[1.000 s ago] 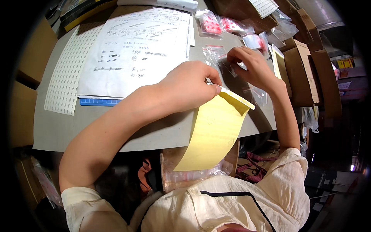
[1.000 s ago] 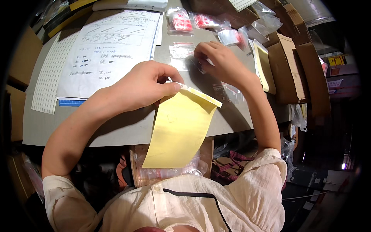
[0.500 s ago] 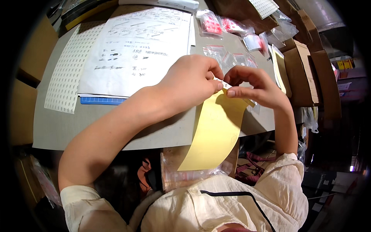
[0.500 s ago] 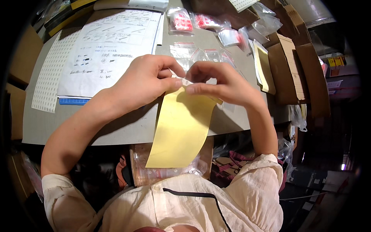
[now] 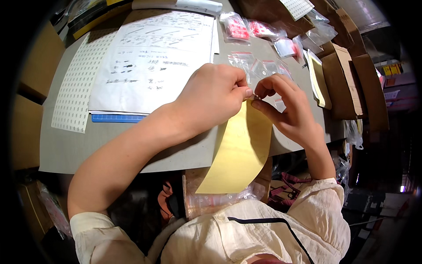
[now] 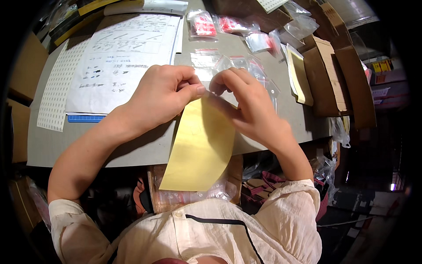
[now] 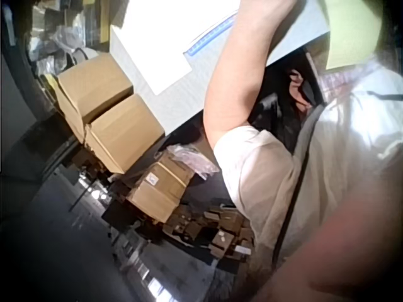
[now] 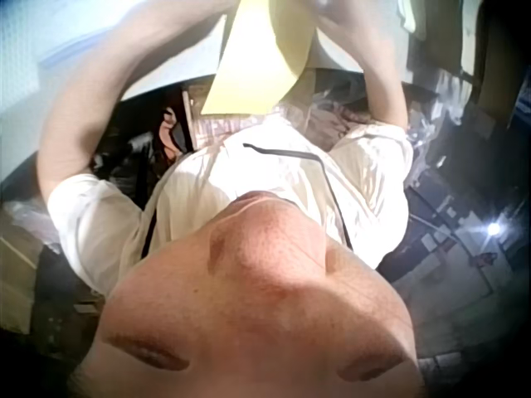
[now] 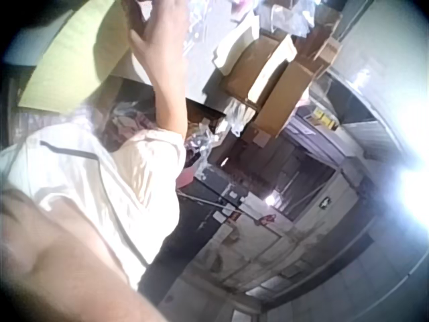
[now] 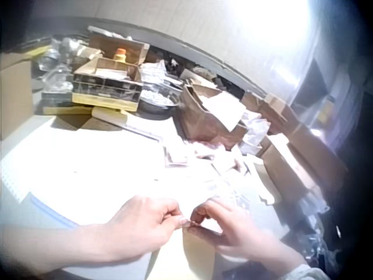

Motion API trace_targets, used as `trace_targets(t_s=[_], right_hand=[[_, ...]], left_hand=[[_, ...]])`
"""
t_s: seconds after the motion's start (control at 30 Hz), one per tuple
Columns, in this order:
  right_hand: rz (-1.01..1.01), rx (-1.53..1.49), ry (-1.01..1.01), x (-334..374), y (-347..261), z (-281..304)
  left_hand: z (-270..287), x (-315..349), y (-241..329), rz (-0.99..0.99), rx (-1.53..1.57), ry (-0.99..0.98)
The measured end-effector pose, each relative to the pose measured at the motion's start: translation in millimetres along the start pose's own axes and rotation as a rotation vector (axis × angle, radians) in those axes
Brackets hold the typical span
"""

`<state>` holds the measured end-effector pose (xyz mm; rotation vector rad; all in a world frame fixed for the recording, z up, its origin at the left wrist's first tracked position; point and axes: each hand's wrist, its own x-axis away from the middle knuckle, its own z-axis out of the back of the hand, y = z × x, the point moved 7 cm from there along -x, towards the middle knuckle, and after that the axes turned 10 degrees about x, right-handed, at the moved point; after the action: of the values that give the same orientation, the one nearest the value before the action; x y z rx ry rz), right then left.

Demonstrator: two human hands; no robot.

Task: The person applies small white stickers from a sheet onto a yellow paper envelope. They peel each sticker individually and press it onto the envelope surface, repeating the process for multiple stickers. The person also handles a small plastic bag containing red items and a roll of bubble wrap during the task.

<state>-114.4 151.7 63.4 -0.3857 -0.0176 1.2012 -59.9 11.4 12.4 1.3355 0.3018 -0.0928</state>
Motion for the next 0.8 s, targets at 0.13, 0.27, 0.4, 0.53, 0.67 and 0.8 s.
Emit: trace_targets(t_s=[0.13,0.27,0.4,0.53,0.67,0.8], right_hand=[[0.143,0.282,0.079,2.5,-16.0,-1.2],[0.361,0.472,0.214,8.4,-35.4,-5.0],[0.268,0.108,0.094,-2.3,-20.9,8.9],[-0.254,-0.493,0.01,-35.2,55.8,2.3],[-0.425,-0.723,-0.211,-52.2,125.7,-25.6],[-0.424,-0.529,-0.123,-57.2,157.8,-14.8]], left_hand=[[-2.7,0.1,-8.2,0.106,0.069,-0.04],[-5.1,-1.2,-17.6,0.253,0.116,-0.094],[-3.2,-0.8,-21.5,0.396,0.142,-0.139],[-5.9,-1.0,-23.9,0.358,0.129,-0.147],[-6.4,-3.0,-19.7,0.34,0.109,-0.146],[-7.0,-2.9,-17.6,0.278,0.064,-0.144]])
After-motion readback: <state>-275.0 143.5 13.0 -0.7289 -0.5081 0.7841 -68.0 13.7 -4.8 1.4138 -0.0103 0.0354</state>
